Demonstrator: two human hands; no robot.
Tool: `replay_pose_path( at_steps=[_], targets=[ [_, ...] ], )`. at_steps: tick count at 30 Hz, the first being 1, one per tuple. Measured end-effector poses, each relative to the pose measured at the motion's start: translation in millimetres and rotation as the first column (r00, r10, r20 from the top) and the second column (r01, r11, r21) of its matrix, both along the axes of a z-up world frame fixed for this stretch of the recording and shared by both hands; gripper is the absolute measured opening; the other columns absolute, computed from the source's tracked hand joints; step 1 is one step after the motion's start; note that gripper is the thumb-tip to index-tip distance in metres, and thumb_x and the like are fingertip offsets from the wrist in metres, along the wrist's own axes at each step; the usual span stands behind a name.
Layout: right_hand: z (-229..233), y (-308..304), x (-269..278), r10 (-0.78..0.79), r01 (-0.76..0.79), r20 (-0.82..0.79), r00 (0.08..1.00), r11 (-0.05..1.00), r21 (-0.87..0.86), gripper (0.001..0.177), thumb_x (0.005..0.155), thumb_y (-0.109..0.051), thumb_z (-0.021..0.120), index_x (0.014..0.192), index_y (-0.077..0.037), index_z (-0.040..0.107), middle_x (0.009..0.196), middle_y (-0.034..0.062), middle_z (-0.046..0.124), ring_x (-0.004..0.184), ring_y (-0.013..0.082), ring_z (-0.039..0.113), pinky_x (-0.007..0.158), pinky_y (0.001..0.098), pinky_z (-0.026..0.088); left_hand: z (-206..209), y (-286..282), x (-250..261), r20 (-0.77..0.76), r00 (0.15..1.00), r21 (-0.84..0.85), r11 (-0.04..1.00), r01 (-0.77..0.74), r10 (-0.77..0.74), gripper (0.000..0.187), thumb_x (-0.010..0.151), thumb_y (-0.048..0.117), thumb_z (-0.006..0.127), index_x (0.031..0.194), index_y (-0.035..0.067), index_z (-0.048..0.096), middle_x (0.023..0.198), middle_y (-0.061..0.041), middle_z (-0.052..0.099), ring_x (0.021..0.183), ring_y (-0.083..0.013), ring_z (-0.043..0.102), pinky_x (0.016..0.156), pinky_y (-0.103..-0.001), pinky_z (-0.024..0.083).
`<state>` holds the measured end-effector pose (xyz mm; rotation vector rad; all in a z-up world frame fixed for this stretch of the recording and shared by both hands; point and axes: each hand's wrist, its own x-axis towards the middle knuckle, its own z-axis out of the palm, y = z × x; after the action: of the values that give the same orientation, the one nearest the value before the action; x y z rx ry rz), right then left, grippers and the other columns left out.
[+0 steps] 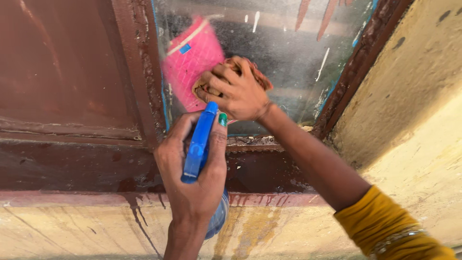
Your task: The person cleans a window pane by wiping it with a cloth while holding a spray bottle.
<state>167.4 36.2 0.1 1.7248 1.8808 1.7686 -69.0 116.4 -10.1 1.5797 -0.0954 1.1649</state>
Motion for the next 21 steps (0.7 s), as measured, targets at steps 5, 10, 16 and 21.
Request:
replay_pose_path(
  at_steps=[5, 10, 16, 21],
  targets=[
    [72.1, -27.6, 35.4, -0.116, 0.086, 0.107, 0.988, 0.963, 0.254, 0.026, 0.094, -0.019, 0.065, 0.119, -0.018, 0.072, 0.111, 0.0084, 0.056, 0.102, 0.0274, 0.05, 0.084, 0.0477, 0.035, 4.0, -12.7, 4.1, 0.083, 0.996, 0.049, 0.998, 0.028, -0.032, 0.011, 0.095, 0.005, 0.068, 0.104, -0.001, 0.069, 0.085, -0.002, 0.068, 0.075, -0.0054, 0.059, 0.067, -0.025, 0.049],
    [65.8, -32.6, 33.5, -0.026, 0.083, -0.112, 0.993, 0.835, 0.543, 0.02, 0.095, -0.017, 0.071, 0.115, -0.019, 0.074, 0.113, 0.01, 0.056, 0.109, 0.0319, 0.052, 0.092, 0.0524, 0.037, 1.7, -21.2, 9.2, 0.035, 0.999, 0.032, 0.999, 0.029, -0.031, 0.01, 0.094, 0.007, 0.07, 0.1, -0.001, 0.069, 0.08, -0.003, 0.064, 0.071, -0.0074, 0.058, 0.063, -0.027, 0.047],
    [-7.3, -43.4, 18.5, -0.07, 0.065, 0.011, 0.997, 0.969, 0.238, 0.027, 0.089, -0.025, 0.069, 0.115, -0.025, 0.077, 0.129, 0.0067, 0.058, 0.119, 0.0294, 0.05, 0.097, 0.0542, 0.035, 2.9, -29.6, 15.3, -0.032, 0.995, 0.002, 0.995, 0.099, -0.099, 0.011, 0.092, 0.009, 0.07, 0.1, 0.0, 0.071, 0.075, -0.003, 0.066, 0.063, -0.0067, 0.056, 0.055, -0.027, 0.044],
    [35.0, -68.3, 56.3, -0.043, 0.056, 0.177, 0.983, 0.996, -0.068, 0.02, 0.094, -0.023, 0.069, 0.113, -0.021, 0.075, 0.116, 0.0079, 0.057, 0.112, 0.0244, 0.052, 0.094, 0.049, 0.034, 3.6, -40.2, 17.9, -0.006, 0.991, -0.003, 0.991, 0.135, -0.135, 0.011, 0.092, 0.008, 0.069, 0.099, 0.0, 0.07, 0.077, -0.003, 0.067, 0.065, -0.0067, 0.059, 0.057, -0.026, 0.047]
  ],
)
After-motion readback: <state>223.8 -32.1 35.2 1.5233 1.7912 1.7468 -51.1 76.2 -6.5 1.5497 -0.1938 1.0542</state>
